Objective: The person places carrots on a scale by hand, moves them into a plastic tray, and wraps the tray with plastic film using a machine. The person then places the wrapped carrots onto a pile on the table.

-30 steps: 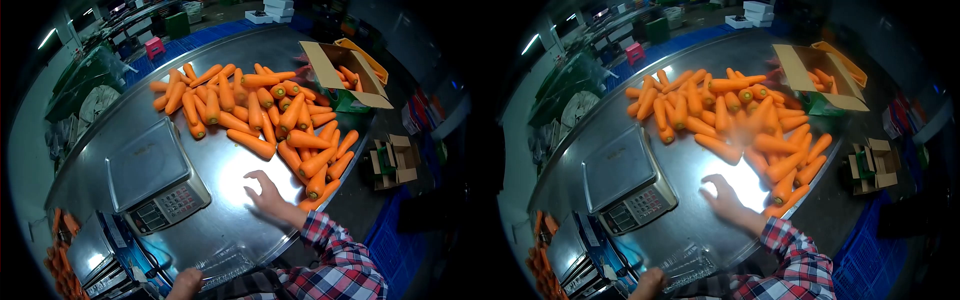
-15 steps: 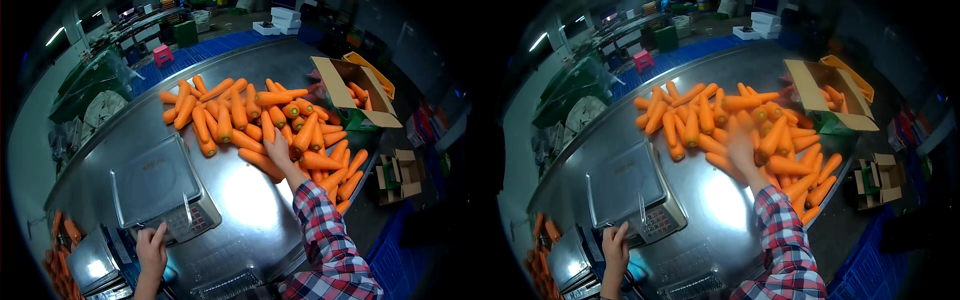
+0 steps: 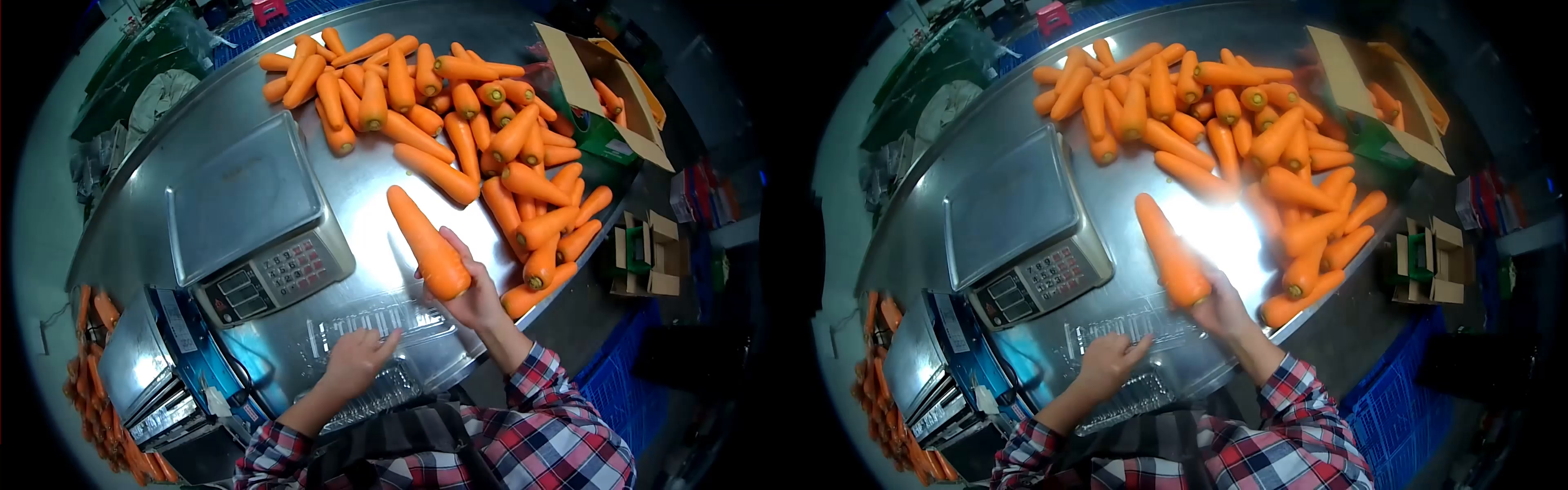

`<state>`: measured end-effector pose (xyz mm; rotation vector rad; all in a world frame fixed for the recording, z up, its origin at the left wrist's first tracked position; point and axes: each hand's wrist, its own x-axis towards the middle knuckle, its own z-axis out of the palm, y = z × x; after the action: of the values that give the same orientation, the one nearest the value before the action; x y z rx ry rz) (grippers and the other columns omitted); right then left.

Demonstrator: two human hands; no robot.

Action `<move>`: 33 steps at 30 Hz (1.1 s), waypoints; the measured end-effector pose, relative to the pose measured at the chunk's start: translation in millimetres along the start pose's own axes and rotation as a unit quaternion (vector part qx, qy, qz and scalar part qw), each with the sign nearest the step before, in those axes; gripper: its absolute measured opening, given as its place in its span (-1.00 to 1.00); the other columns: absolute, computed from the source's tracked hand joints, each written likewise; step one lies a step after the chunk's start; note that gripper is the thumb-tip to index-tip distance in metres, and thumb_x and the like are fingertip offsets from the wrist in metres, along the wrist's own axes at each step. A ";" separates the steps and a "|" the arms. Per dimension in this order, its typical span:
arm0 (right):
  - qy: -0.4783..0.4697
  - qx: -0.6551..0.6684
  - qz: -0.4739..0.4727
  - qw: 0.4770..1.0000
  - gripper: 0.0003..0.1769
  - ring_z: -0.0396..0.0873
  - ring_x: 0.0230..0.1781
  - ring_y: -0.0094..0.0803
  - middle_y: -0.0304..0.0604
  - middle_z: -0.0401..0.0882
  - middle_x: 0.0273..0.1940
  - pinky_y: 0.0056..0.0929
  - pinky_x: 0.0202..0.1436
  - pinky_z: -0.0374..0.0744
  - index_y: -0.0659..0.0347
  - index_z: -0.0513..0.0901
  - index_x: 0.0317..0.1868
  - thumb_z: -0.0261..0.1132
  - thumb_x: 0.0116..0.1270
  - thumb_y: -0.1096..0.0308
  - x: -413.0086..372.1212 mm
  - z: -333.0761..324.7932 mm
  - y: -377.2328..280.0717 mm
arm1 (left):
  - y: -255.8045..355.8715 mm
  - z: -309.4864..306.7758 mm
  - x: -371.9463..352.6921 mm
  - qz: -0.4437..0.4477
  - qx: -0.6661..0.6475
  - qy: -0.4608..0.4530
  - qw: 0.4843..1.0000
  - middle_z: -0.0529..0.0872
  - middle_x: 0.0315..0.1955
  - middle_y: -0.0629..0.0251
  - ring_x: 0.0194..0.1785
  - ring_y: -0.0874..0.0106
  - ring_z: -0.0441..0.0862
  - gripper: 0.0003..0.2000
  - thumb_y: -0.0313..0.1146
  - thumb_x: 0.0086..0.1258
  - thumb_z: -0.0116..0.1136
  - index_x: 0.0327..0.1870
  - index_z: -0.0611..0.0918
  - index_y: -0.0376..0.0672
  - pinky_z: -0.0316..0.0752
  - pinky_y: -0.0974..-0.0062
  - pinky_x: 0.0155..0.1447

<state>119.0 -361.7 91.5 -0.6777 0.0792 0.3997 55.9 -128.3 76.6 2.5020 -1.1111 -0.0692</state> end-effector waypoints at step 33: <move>0.003 -0.728 0.018 0.685 -0.05 0.61 -0.27 0.05 0.23 0.58 -0.31 -0.23 -0.18 0.57 0.34 0.03 0.39 0.36 0.13 0.14 -22.0 -23.3 68.6 | -13.8 -9.0 -12.6 -0.126 -0.011 0.044 0.991 0.58 -0.03 0.02 0.01 0.10 0.53 -0.41 -0.24 0.02 0.40 0.11 0.49 -0.25 0.45 0.26 0.05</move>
<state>73.6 -335.2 37.0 -2.2851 -0.2715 0.4509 58.8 -107.8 78.2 2.5849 -0.7515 -0.0396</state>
